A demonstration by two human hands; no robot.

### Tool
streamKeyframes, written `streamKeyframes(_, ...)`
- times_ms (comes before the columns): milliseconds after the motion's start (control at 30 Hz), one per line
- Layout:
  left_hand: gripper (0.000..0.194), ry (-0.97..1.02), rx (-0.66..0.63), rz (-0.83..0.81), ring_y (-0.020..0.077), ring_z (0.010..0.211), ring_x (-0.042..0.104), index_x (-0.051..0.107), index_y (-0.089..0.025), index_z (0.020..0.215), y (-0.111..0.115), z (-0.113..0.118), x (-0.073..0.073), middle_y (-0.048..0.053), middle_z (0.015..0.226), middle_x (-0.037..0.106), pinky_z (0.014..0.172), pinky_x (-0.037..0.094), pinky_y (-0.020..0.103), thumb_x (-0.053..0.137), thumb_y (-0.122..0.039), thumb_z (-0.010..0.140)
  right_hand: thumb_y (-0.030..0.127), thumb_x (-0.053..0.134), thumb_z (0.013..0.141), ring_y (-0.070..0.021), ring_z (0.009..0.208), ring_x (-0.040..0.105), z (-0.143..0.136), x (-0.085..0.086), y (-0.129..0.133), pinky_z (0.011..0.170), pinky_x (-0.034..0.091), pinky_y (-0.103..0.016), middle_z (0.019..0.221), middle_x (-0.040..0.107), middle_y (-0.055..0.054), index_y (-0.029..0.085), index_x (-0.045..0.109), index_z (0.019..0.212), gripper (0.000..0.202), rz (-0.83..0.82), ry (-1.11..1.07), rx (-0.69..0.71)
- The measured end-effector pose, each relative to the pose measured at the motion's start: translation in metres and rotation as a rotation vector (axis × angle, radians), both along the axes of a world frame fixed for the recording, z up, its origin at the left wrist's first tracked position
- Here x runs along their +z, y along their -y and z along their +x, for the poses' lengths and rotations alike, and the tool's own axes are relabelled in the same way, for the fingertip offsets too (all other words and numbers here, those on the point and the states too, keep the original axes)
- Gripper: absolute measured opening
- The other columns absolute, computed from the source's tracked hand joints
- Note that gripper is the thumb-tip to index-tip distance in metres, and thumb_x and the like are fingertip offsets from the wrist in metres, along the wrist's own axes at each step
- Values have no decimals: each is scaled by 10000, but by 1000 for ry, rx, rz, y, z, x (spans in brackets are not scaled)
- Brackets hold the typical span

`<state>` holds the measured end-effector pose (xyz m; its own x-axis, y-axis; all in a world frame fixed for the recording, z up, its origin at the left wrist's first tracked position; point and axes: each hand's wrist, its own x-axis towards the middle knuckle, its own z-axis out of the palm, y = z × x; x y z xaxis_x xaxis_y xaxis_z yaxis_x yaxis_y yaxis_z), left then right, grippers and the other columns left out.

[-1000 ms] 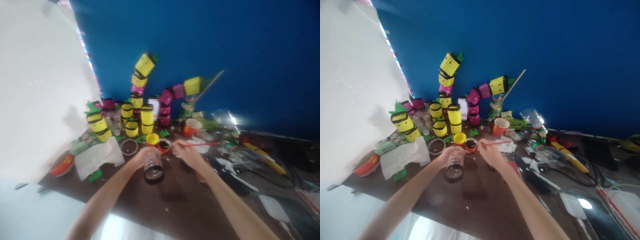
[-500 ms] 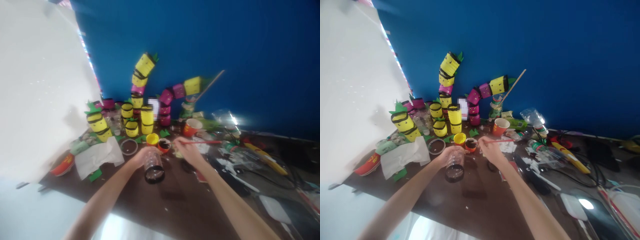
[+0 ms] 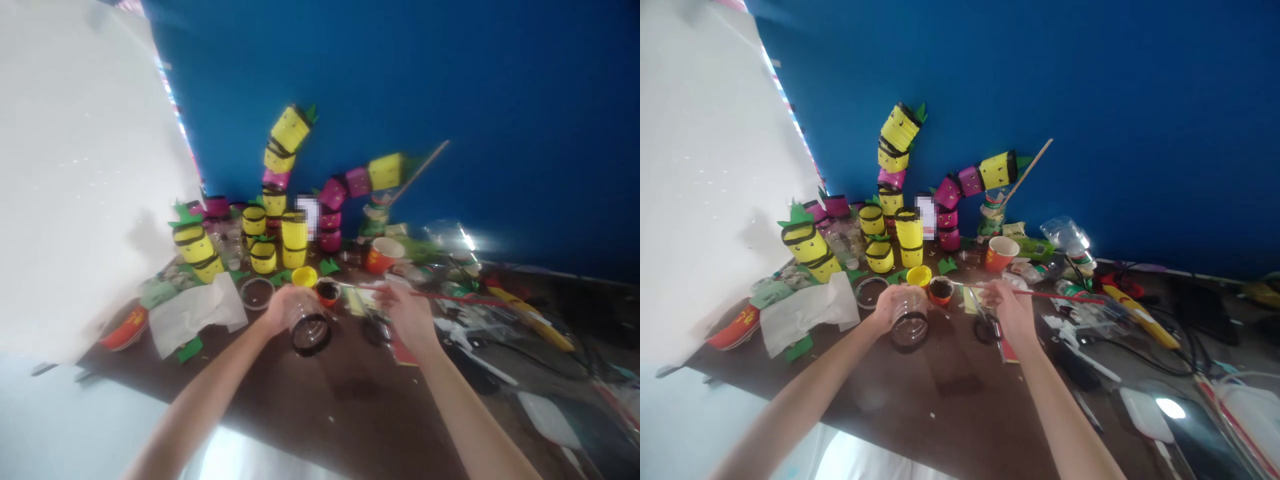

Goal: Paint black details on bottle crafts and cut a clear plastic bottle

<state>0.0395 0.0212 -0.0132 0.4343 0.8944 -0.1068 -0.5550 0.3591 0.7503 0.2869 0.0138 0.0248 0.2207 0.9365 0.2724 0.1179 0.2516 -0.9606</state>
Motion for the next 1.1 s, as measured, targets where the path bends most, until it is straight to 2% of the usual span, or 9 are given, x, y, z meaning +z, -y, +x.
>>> streamKeyframes(100,386,18,137,16,199,695,648,679,-150,814,1,-1,8,65,756,698,705,506,328,643,-523,718,432,595,778,-182,543,663,3,-8,5,498,541,-302,630,687,-55,186,642,714,258,-5,-156,37)
streamKeyframes(200,427,52,312,62,175,755,648,641,-205,926,2,-2,18,24,846,694,734,500,310,688,-561,694,390,610,784,-187,610,684,1,-13,15,545,555,-305,683,705,-53,196,666,760,203,86,-281,57)
streamKeyframes(333,406,96,429,106,155,738,635,614,-229,954,0,-4,24,-5,816,672,726,490,297,750,-465,653,307,583,830,-172,575,659,-10,-13,37,547,544,-309,667,688,-22,214,672,817,130,211,-196,20)
streamKeyframes(467,340,110,472,128,167,788,643,610,-218,964,-3,-4,20,10,844,668,756,489,305,710,-384,684,201,551,857,-172,616,665,-23,-8,60,615,562,-328,783,714,-51,214,666,957,153,392,167,-55)
streamKeyframes(600,291,67,556,111,153,814,628,619,-195,895,-8,-5,12,14,831,648,807,478,292,727,-342,668,82,518,834,-179,694,684,-33,-5,68,665,569,-323,826,715,-65,222,643,1025,267,623,502,6)
streamKeyframes(767,329,53,584,160,152,893,618,625,-190,913,-9,-6,6,29,899,640,926,443,303,760,-344,656,28,502,815,-173,729,684,-38,-10,63,655,568,-300,808,702,-62,205,623,1062,327,711,602,48)
streamKeyframes(1100,393,34,540,262,164,943,619,644,-207,975,-12,-9,-4,26,970,649,951,454,327,795,-323,632,23,517,818,-158,742,674,-40,-13,65,697,555,-282,816,699,-65,178,616,1018,271,675,699,70)
